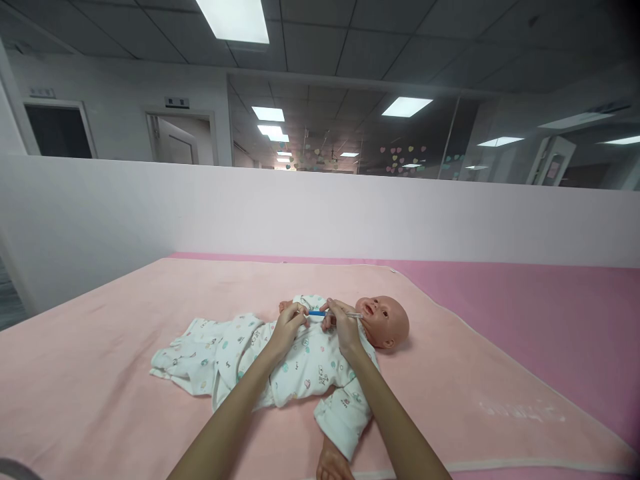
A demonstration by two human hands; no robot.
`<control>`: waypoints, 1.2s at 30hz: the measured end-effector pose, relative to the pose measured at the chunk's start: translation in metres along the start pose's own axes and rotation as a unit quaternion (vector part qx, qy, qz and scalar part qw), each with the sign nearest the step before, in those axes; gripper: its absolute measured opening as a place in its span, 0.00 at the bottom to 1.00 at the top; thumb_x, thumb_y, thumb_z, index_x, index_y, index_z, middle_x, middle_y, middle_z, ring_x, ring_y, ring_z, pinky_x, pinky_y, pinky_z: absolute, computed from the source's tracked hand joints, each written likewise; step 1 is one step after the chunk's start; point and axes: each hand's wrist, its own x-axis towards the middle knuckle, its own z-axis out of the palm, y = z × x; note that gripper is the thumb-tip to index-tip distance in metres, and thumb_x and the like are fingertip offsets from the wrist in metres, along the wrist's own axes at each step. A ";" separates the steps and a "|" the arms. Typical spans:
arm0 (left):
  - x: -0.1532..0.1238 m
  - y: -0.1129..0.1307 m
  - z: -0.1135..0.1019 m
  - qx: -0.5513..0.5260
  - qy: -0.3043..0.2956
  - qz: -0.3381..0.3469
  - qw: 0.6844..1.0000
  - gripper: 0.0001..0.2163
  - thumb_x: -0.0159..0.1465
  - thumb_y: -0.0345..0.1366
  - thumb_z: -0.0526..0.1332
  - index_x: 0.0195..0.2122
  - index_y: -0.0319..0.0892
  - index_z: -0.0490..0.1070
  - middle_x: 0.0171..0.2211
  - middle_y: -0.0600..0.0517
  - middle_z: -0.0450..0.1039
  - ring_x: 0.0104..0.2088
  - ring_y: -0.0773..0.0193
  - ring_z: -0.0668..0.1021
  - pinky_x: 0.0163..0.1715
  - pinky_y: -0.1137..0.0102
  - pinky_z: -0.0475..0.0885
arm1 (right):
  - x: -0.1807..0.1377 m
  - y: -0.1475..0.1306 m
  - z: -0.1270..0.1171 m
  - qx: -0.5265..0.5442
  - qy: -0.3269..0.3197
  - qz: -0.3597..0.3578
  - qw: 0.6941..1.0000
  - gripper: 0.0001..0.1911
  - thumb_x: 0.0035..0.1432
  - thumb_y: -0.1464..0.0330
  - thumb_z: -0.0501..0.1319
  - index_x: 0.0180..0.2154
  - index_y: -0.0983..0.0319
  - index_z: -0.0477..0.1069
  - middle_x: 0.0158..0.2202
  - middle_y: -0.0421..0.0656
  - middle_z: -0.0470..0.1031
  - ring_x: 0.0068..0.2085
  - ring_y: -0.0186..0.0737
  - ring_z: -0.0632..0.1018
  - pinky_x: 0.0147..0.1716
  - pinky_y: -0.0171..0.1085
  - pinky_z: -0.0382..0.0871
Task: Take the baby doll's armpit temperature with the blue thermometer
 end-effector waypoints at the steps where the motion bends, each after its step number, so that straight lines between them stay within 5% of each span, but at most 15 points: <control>1: 0.000 0.000 0.000 -0.001 -0.001 0.002 1.000 0.04 0.52 0.35 0.52 0.24 0.41 0.56 0.28 0.55 0.62 0.28 0.68 0.68 0.32 0.73 0.60 | 0.000 0.000 0.000 0.002 0.000 0.002 1.000 0.15 0.50 0.58 0.58 0.23 0.63 0.70 0.09 0.34 0.61 0.13 0.29 0.63 0.17 0.31 0.56; 12: -0.003 0.006 0.002 0.005 0.000 0.008 1.000 0.09 0.55 0.37 0.55 0.23 0.41 0.54 0.23 0.55 0.63 0.28 0.67 0.68 0.32 0.73 0.61 | -0.001 -0.002 -0.001 0.008 -0.010 0.007 1.000 0.16 0.50 0.57 0.58 0.24 0.63 0.70 0.09 0.34 0.61 0.14 0.29 0.63 0.17 0.31 0.57; 19: -0.005 0.010 0.001 0.044 -0.009 0.017 0.999 0.13 0.56 0.40 0.58 0.41 0.40 0.69 0.26 0.52 0.69 0.28 0.65 0.70 0.30 0.72 0.63 | -0.002 -0.004 -0.001 0.000 -0.025 0.004 1.000 0.16 0.51 0.56 0.58 0.26 0.63 0.71 0.11 0.34 0.62 0.15 0.29 0.64 0.18 0.31 0.58; 24: -0.004 0.009 0.002 0.028 -0.021 0.044 0.998 0.14 0.57 0.42 0.59 0.40 0.39 0.73 0.34 0.48 0.73 0.30 0.64 0.71 0.30 0.71 0.66 | -0.005 -0.009 0.002 0.002 -0.040 0.001 0.999 0.17 0.50 0.54 0.58 0.29 0.63 0.70 0.12 0.34 0.62 0.15 0.29 0.64 0.17 0.30 0.58; 36: -0.005 0.009 0.001 0.019 0.058 0.044 0.997 0.12 0.55 0.39 0.61 0.38 0.39 0.73 0.33 0.48 0.73 0.36 0.60 0.74 0.33 0.70 0.68 | -0.003 -0.016 0.000 0.077 0.060 0.056 0.994 0.16 0.47 0.54 0.59 0.26 0.61 0.67 0.11 0.34 0.63 0.13 0.28 0.63 0.12 0.28 0.48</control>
